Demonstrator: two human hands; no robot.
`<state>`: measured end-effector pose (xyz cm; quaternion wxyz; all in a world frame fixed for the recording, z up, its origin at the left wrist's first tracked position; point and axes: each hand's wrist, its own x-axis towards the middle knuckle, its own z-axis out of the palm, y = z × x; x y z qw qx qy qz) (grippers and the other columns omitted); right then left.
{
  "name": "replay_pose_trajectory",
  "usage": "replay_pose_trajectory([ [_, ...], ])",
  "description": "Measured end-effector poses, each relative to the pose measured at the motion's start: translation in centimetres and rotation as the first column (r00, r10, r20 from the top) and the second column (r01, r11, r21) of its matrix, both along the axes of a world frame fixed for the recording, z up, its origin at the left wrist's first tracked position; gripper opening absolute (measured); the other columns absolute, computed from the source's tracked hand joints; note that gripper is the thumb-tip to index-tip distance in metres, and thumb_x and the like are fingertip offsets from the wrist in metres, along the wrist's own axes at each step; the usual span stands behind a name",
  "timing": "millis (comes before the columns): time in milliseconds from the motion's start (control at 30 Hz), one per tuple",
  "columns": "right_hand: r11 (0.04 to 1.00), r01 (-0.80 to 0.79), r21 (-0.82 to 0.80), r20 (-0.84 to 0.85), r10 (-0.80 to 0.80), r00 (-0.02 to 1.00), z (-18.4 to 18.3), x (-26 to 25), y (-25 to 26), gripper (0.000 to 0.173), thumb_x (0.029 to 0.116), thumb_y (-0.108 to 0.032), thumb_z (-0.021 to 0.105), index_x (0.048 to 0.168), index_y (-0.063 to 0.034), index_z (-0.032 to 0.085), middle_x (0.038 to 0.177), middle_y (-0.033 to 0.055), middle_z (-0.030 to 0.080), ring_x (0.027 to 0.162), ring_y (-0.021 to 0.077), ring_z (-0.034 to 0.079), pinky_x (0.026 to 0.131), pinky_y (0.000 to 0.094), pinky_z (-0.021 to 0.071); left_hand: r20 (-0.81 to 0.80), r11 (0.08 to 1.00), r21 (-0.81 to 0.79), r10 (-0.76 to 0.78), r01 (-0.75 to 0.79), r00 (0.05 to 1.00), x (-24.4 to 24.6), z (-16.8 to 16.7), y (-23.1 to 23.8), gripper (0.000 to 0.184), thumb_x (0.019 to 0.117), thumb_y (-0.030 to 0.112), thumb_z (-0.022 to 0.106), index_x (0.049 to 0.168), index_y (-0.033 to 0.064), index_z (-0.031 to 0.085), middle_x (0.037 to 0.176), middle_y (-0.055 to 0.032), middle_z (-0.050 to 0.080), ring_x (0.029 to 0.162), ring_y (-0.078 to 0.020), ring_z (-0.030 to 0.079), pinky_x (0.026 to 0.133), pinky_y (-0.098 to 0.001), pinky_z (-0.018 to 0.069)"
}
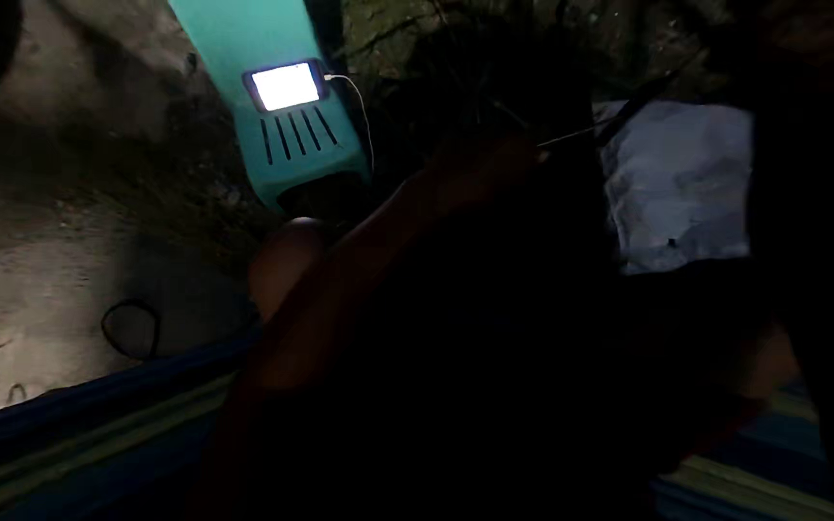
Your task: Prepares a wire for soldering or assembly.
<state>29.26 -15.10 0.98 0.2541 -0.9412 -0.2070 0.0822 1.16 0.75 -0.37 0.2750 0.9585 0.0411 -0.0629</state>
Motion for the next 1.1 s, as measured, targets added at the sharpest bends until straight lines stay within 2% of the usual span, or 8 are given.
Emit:
replay_pose_trajectory([
  [67, 1.000, -0.003, 0.012, -0.070, 0.004, 0.998, -2.8, -0.5, 0.9, 0.046, 0.1097, -0.032, 0.041, 0.141, -0.0017, 0.054, 0.136, 0.0224, 0.057, 0.116, 0.0270, 0.058, 0.101, 0.0479, 0.0457, 0.034, 0.998, -0.060, 0.025, -0.022, 0.999, 2.1, -0.7, 1.3, 0.044, 0.1116, 0.038, 0.039, 0.145, 0.0134, 0.055, 0.119, -0.0180, 0.069, 0.109, -0.0376, 0.067, 0.091, -0.0579, 0.0517],
  [167, 0.982, 0.083, 0.170, -0.273, -0.034, 0.961, -6.1, -0.5, 2.0, 0.041, 0.1094, -0.040, 0.042, 0.132, -0.0103, 0.058, 0.098, 0.0007, 0.056, 0.073, 0.0063, 0.055, 0.068, 0.0272, 0.0509, 0.028, 0.997, -0.061, 0.046, -0.044, 0.999, 5.0, -1.4, 2.5, 0.044, 0.1100, 0.038, 0.044, 0.142, 0.0108, 0.057, 0.114, -0.0189, 0.070, 0.104, -0.0382, 0.068, 0.088, -0.0576, 0.0530],
  [333, 0.843, 0.143, 0.519, -0.544, 0.197, 0.816, -3.9, -2.2, 2.7, 0.021, 0.1118, -0.031, 0.038, 0.112, -0.0179, 0.055, 0.090, -0.0085, 0.065, 0.078, 0.0067, 0.068, 0.075, 0.0284, 0.0619, 0.016, 0.935, -0.326, 0.152, -0.139, 0.988, 8.5, -1.6, 3.5, 0.047, 0.1096, 0.032, 0.048, 0.147, 0.0044, 0.051, 0.132, -0.0194, 0.063, 0.119, -0.0325, 0.064, 0.102, -0.0509, 0.0506],
  [633, 0.686, -0.039, 0.727, -0.415, 0.483, 0.771, -4.5, -3.2, 0.5, 0.025, 0.1071, -0.035, 0.048, 0.112, -0.0168, 0.065, 0.110, -0.0030, 0.072, 0.102, 0.0162, 0.071, 0.093, 0.0370, 0.0608, -0.163, 0.803, -0.544, 0.184, -0.243, 0.969, 8.6, -3.6, 3.5, 0.045, 0.1041, 0.037, 0.060, 0.131, 0.0011, 0.063, 0.121, -0.0200, 0.067, 0.110, -0.0315, 0.066, 0.097, -0.0520, 0.0520],
  [700, 0.679, -0.202, 0.706, -0.323, 0.563, 0.761, -6.7, -1.5, -1.6, 0.027, 0.1077, -0.032, 0.052, 0.119, -0.0110, 0.066, 0.110, -0.0008, 0.071, 0.097, 0.0132, 0.070, 0.086, 0.0346, 0.0611, -0.169, 0.786, -0.554, 0.218, -0.275, 0.961, 8.0, -3.5, 3.3, 0.038, 0.1047, 0.032, 0.059, 0.128, 0.0027, 0.065, 0.118, -0.0180, 0.068, 0.109, -0.0298, 0.066, 0.096, -0.0515, 0.0523],
  [800, 0.750, -0.346, 0.564, -0.268, 0.562, 0.783, -5.2, -3.6, -2.1, 0.027, 0.0990, -0.039, 0.063, 0.111, -0.0152, 0.069, 0.097, -0.0087, 0.068, 0.084, 0.0054, 0.067, 0.076, 0.0295, 0.0608, -0.120, 0.782, -0.556, 0.260, -0.282, 0.958, 7.1, -4.2, 2.9, 0.033, 0.1013, 0.033, 0.065, 0.118, 0.0049, 0.070, 0.108, -0.0127, 0.070, 0.099, -0.0232, 0.067, 0.090, -0.0455, 0.0547],
  [1000, 0.769, -0.416, 0.486, -0.028, 0.489, 0.872, -2.9, -8.2, -3.5, 0.025, 0.1025, -0.018, 0.057, 0.114, 0.0013, 0.068, 0.108, -0.0026, 0.071, 0.097, -0.0024, 0.067, 0.092, 0.0213, 0.0572, -0.036, 0.860, -0.297, 0.424, -0.414, 0.905, 4.4, -1.7, 0.9, 0.054, 0.1064, 0.041, 0.052, 0.150, 0.0080, 0.050, 0.145, -0.0184, 0.053, 0.128, -0.0336, 0.057, 0.102, -0.0553, 0.0494],
  [1100, 0.740, -0.511, 0.436, 0.138, 0.507, 0.851, -2.9, -8.7, -4.3, 0.027, 0.1035, -0.014, 0.056, 0.114, 0.0086, 0.067, 0.106, 0.0076, 0.071, 0.094, -0.0019, 0.066, 0.089, 0.0198, 0.0556, 0.003, 0.821, -0.416, 0.430, -0.390, 0.903, 3.6, -1.3, -0.4, 0.040, 0.1106, 0.033, 0.042, 0.125, 0.0018, 0.062, 0.101, -0.0152, 0.067, 0.089, -0.0260, 0.066, 0.079, -0.0493, 0.0555],
])
